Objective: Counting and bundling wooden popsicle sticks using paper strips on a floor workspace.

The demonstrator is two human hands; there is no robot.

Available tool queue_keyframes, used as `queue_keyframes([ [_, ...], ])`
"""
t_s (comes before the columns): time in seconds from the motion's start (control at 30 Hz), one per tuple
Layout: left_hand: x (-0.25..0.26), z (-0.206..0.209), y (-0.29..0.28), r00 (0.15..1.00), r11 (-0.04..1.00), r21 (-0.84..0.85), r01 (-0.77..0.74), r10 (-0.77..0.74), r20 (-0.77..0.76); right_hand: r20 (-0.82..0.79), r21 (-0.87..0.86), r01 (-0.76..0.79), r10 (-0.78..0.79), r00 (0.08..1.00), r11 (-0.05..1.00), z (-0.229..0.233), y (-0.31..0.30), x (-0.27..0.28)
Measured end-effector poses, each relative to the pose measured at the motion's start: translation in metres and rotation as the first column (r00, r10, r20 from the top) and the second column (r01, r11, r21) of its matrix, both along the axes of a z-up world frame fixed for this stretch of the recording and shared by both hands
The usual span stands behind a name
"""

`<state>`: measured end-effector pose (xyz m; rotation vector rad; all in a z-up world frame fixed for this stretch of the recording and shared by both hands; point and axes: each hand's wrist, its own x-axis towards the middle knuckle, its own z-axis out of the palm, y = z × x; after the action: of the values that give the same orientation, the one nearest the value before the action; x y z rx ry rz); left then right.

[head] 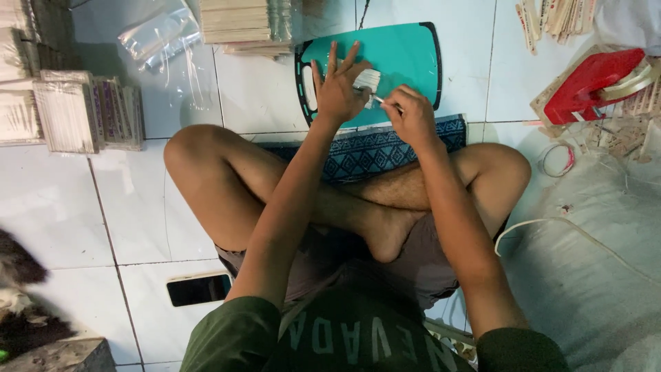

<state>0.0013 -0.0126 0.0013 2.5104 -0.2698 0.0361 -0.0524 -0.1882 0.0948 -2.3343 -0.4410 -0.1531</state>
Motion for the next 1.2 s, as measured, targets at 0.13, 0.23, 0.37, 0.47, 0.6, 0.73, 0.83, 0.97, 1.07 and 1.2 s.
queue_keyframes([
  [0.13,0.0,-0.012,-0.001,0.999,1.0,0.0,-0.011,0.011,0.033,-0.112,0.131,-0.026,0.041,0.993,0.991,-0.002,-0.007,0.008],
  [0.23,0.003,-0.007,0.001,1.0,1.0,0.016,0.008,-0.009,0.006,-0.063,0.063,0.009,-0.005,0.998,0.998,-0.015,-0.01,0.015],
  [0.37,0.0,-0.001,0.002,0.999,1.0,0.007,0.013,-0.013,-0.029,-0.014,0.057,0.0,0.001,1.0,0.998,-0.029,-0.01,0.015],
  [0.47,-0.001,-0.014,0.001,0.999,1.0,0.005,0.008,-0.009,0.043,0.04,0.035,-0.008,0.007,0.999,0.999,-0.033,-0.009,0.013],
  [0.6,-0.002,-0.015,0.002,0.999,0.999,0.019,0.032,-0.033,0.012,0.038,-0.033,-0.007,0.008,0.999,0.999,-0.029,-0.015,0.009],
  [0.73,-0.006,-0.013,0.0,1.0,0.998,0.066,-0.006,0.005,0.021,0.034,-0.077,0.144,-0.142,0.989,0.987,-0.038,-0.047,0.002],
  [0.83,-0.013,-0.012,-0.003,0.999,0.988,0.156,-0.008,0.0,0.049,-0.104,0.058,0.323,-0.316,0.943,0.945,-0.042,-0.056,-0.005],
  [0.97,-0.016,-0.01,-0.005,0.999,0.959,0.279,0.042,-0.044,0.0,-0.244,0.077,0.504,-0.474,0.846,0.86,-0.039,-0.046,-0.008],
  [1.07,-0.017,-0.013,-0.009,0.997,0.93,0.367,0.033,-0.055,0.048,-0.436,0.271,0.505,-0.363,0.823,0.819,-0.029,-0.022,-0.007],
  [1.2,-0.02,-0.014,-0.009,0.996,0.932,0.36,0.052,-0.076,0.052,-0.692,0.374,0.565,-0.185,0.698,0.735,-0.005,0.01,0.0],
])
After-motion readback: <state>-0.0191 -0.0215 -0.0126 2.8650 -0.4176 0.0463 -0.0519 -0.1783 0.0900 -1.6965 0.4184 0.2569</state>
